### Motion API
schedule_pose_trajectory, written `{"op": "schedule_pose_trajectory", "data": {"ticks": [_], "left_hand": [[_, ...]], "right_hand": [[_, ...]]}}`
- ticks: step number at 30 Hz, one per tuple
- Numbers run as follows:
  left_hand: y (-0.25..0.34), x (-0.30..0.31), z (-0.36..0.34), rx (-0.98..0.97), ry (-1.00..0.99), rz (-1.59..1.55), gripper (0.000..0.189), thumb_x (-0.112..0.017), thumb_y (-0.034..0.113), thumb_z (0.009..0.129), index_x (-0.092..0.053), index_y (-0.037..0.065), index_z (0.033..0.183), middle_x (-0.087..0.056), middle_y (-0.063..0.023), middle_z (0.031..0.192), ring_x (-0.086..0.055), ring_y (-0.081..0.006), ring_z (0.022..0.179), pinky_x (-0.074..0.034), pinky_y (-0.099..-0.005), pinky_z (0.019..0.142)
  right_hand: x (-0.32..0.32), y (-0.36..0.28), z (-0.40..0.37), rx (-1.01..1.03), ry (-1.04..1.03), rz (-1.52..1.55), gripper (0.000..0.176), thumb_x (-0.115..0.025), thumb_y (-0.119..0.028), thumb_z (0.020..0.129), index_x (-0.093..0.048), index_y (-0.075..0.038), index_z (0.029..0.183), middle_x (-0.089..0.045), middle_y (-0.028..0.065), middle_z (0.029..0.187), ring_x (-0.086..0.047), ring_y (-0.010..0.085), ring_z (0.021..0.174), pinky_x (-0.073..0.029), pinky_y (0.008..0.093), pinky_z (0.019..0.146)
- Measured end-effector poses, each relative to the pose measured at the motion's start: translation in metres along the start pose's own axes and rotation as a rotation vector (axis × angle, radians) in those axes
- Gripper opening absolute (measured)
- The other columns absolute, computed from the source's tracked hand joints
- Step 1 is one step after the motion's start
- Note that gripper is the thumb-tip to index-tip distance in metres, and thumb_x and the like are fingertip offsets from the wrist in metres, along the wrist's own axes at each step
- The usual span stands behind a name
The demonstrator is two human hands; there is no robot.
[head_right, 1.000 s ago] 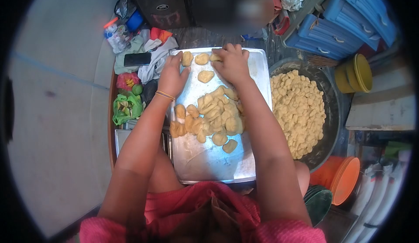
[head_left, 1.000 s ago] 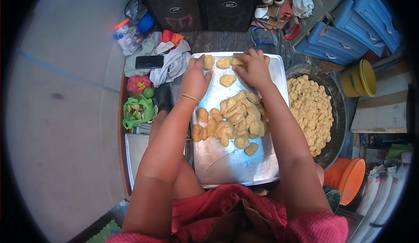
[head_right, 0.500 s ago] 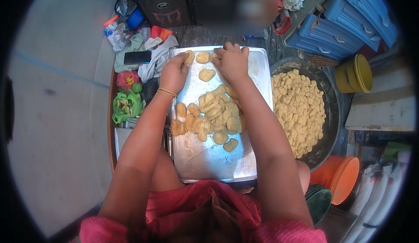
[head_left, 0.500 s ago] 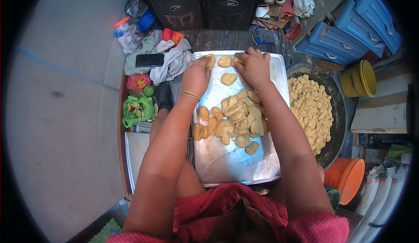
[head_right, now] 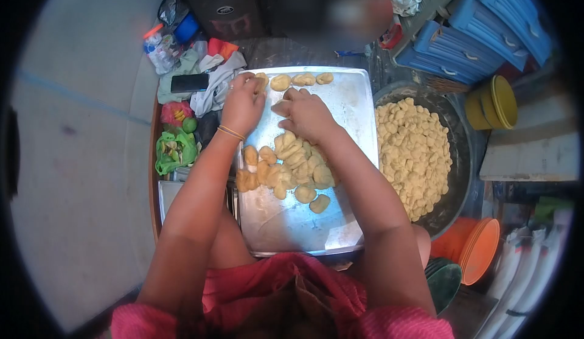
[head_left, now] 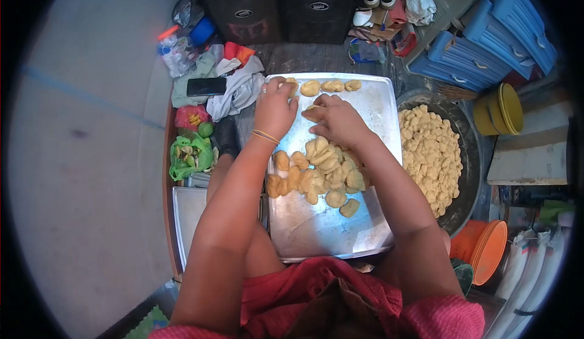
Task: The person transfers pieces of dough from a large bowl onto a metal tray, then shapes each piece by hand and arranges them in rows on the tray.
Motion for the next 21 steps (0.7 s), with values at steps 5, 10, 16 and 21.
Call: {"op": "schedule_pose_trajectory", "data": {"ticks": [5, 10, 16, 21], "left_hand": [[0.036, 0.008, -0.009, -0.246, -0.049, -0.002, 0.027, -0.064, 0.019, 0.081, -0.065, 0.007, 0.105, -0.058, -0.011, 0.109, -0.053, -0.0328, 0.106, -0.044, -0.0428, 0.088], [0.061, -0.004, -0.019, -0.304, -0.319, -0.244, 0.026, -0.063, 0.018, 0.083, -0.063, 0.003, 0.104, -0.062, -0.0163, 0.098, -0.06, -0.0337, 0.095, -0.047, -0.0395, 0.084], [0.06, -0.028, -0.035, -0.343, -0.497, -0.22, 0.026, -0.063, 0.018, 0.083, -0.064, 0.002, 0.103, -0.062, -0.0171, 0.097, -0.061, -0.0342, 0.089, -0.049, -0.0392, 0.08], [0.045, -0.039, -0.033, -0.28, -0.477, -0.177, 0.027, -0.063, 0.018, 0.082, -0.064, 0.002, 0.103, -0.063, -0.018, 0.096, -0.062, -0.0334, 0.088, -0.049, -0.039, 0.079]], "right_hand": [[0.032, 0.068, -0.025, -0.247, -0.041, -0.015, 0.019, -0.064, -0.003, 0.069, -0.071, -0.009, 0.086, -0.058, 0.0117, 0.099, -0.059, 0.0295, 0.095, -0.047, 0.0371, 0.084], [0.074, 0.11, -0.028, -0.417, 0.327, -0.015, 0.02, -0.06, -0.002, 0.071, -0.07, -0.006, 0.089, -0.064, 0.0147, 0.098, -0.061, 0.0332, 0.093, -0.048, 0.0398, 0.083], [0.075, 0.104, -0.028, -0.251, 0.48, -0.196, 0.025, -0.06, -0.006, 0.077, -0.067, -0.006, 0.101, -0.066, 0.0166, 0.1, -0.06, 0.0341, 0.091, -0.048, 0.0389, 0.081], [0.053, 0.081, -0.036, -0.323, 0.126, 0.146, 0.023, -0.063, -0.01, 0.074, -0.067, -0.007, 0.096, -0.062, 0.0136, 0.1, -0.059, 0.0281, 0.089, -0.047, 0.0355, 0.078]]}}
Point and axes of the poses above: each hand's wrist, its own z-axis towards the middle knuckle, its own x-axis out of the back of the hand, y = z × x, the point moved 9 cm from there along z, towards the middle knuckle
